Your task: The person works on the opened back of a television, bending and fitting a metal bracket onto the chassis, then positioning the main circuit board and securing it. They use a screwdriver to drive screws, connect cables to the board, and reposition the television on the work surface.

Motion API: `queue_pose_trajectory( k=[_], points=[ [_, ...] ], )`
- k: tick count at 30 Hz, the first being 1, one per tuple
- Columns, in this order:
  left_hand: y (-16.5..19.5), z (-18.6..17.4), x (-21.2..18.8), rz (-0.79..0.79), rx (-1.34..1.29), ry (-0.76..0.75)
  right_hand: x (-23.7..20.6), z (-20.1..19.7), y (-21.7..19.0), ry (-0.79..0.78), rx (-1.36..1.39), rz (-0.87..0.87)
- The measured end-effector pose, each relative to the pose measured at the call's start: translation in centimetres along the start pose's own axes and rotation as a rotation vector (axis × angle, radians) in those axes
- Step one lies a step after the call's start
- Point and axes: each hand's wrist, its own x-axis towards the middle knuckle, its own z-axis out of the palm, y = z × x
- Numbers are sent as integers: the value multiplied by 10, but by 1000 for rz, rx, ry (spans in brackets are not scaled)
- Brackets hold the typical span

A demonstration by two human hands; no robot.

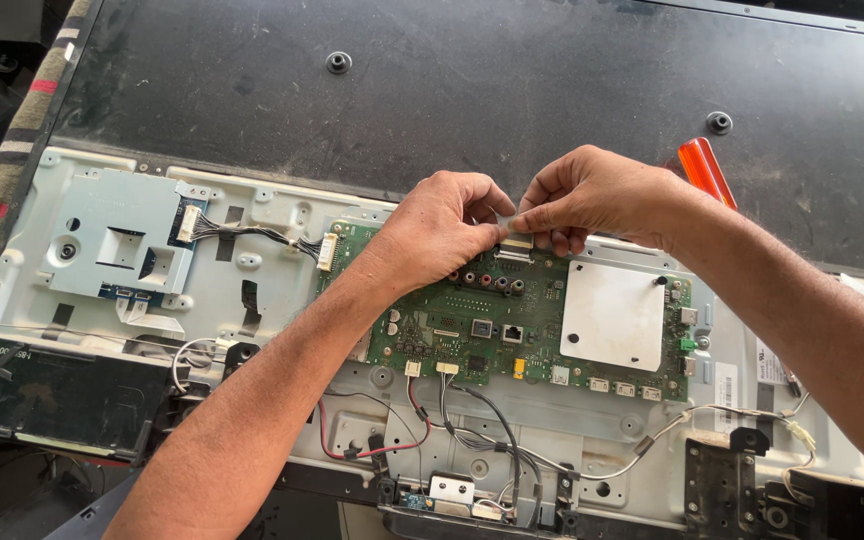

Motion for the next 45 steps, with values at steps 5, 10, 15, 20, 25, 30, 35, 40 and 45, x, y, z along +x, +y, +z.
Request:
queue_pose_trajectory(
  k=[5,10,15,20,25,30,35,40,45],
  points=[
    [1,0,0,16,-4,3,1,-1,2,0,2,-1],
    [3,0,1,-14,18,1,0,-1,1,-3,18,10],
    [-1,0,2,20,21,10,0,0,1,-11,9,-5],
    [-9,1,5,44,41,30,-1,1,4,-18,30,2],
    [-11,2,7,74,-10,40,-4,2,4,-22,50,-39],
    [-10,1,7,10,-83,-3,-7,4,7,25,138,-26],
    [-9,1,6,-33,-125,-12,-4,5,13,30,201,-23],
    [-8,1,6,-24,-73,5,-3,5,15,29,201,-29],
    [-10,1,7,7,-75,-7,-3,5,15,7,219,-32]
  ],
)
